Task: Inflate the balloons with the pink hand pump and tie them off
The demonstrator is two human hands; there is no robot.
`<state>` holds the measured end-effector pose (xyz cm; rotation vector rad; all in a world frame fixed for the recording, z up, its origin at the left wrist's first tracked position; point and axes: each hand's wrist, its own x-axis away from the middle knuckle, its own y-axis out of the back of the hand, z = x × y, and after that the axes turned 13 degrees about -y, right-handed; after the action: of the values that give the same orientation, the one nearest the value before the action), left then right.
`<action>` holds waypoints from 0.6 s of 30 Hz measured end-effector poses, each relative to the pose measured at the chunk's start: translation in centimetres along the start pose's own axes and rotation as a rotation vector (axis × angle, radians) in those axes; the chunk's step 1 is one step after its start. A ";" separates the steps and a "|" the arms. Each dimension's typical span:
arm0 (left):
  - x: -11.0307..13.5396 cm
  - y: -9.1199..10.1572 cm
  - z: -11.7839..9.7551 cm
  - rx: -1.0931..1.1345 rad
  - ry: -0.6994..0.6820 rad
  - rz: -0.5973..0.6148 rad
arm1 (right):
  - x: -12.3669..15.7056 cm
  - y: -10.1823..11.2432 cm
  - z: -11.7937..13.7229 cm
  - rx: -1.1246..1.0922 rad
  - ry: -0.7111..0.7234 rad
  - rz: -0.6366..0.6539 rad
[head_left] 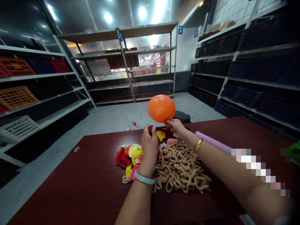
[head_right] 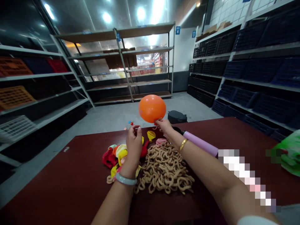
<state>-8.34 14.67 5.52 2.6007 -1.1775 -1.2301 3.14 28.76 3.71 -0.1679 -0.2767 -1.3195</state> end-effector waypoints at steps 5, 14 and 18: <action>-0.1 -0.3 0.8 0.016 0.023 -0.007 | -3.6 0.2 0.7 0.284 -0.034 0.015; 0.2 -0.6 0.4 0.020 0.000 0.008 | -1.9 1.3 -1.2 0.771 0.041 0.082; 0.4 -0.9 0.8 0.013 -0.025 0.029 | -0.3 -0.6 -2.6 0.768 0.092 0.101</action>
<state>-8.09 15.25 4.42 2.5750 -1.2277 -1.2569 2.78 28.19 1.09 0.5188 -0.6643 -1.0393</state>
